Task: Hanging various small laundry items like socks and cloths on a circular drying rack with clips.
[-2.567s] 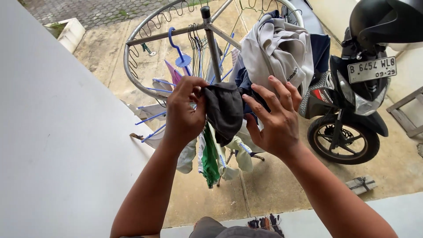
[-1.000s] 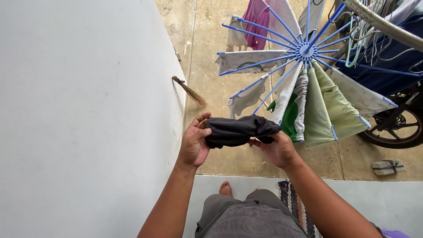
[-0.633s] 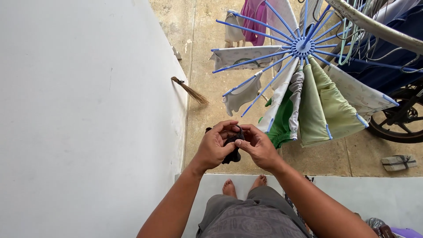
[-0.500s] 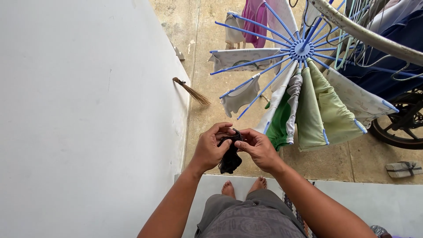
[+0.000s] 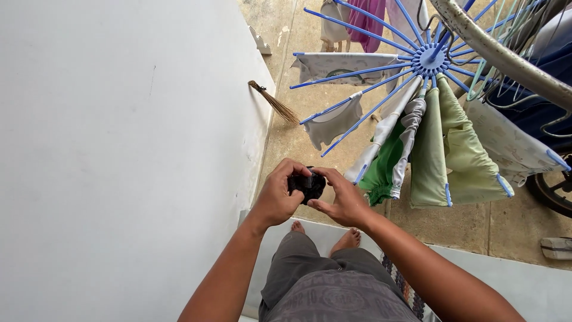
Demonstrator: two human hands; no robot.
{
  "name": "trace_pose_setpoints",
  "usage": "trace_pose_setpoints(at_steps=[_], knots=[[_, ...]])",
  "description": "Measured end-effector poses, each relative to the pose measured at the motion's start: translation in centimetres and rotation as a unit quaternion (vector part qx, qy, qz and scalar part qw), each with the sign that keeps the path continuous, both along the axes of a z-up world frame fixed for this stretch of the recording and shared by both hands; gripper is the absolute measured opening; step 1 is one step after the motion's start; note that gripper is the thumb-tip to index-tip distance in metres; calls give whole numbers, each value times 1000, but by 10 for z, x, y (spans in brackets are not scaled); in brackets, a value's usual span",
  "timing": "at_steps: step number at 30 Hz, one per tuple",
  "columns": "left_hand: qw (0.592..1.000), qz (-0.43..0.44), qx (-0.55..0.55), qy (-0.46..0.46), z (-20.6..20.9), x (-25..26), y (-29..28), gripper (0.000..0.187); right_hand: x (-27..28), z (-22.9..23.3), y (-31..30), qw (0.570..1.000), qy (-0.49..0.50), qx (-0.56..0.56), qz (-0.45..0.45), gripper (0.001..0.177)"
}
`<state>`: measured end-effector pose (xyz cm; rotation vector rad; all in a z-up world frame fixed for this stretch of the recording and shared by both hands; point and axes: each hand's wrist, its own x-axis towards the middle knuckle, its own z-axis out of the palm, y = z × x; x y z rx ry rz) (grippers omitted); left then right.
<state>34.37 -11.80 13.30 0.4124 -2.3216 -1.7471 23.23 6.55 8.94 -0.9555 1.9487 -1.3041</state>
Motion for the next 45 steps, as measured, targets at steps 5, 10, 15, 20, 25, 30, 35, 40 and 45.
trace_pose_setpoints(at_steps=[5,10,15,20,25,30,35,40,45], knots=[[988,-10,-146,48,4,-3,-24,45,-8,-59,-47,995,36,-87,-29,29],[905,-45,-423,1,-34,7,-84,35,-10,-47,-84,995,96,23,-25,31],[882,-45,-466,-56,-91,22,-151,23,0,-63,-121,910,382,137,83,48],[881,11,-451,-143,-95,48,-232,17,-23,-125,-135,870,463,166,-28,37],[908,178,-331,-184,-97,60,-288,13,-11,-111,-175,904,278,205,-250,18],[837,429,335,-55,-169,43,-320,20,8,-85,-239,806,-384,-82,-444,6],[733,338,590,9,-165,52,-357,8,2,-68,-257,706,-483,-171,-488,8],[812,160,555,-81,-135,75,-372,26,-47,-136,-224,818,-416,-83,-389,8],[910,290,146,-259,-205,83,-378,26,-31,-167,-216,919,-88,212,-320,5]])
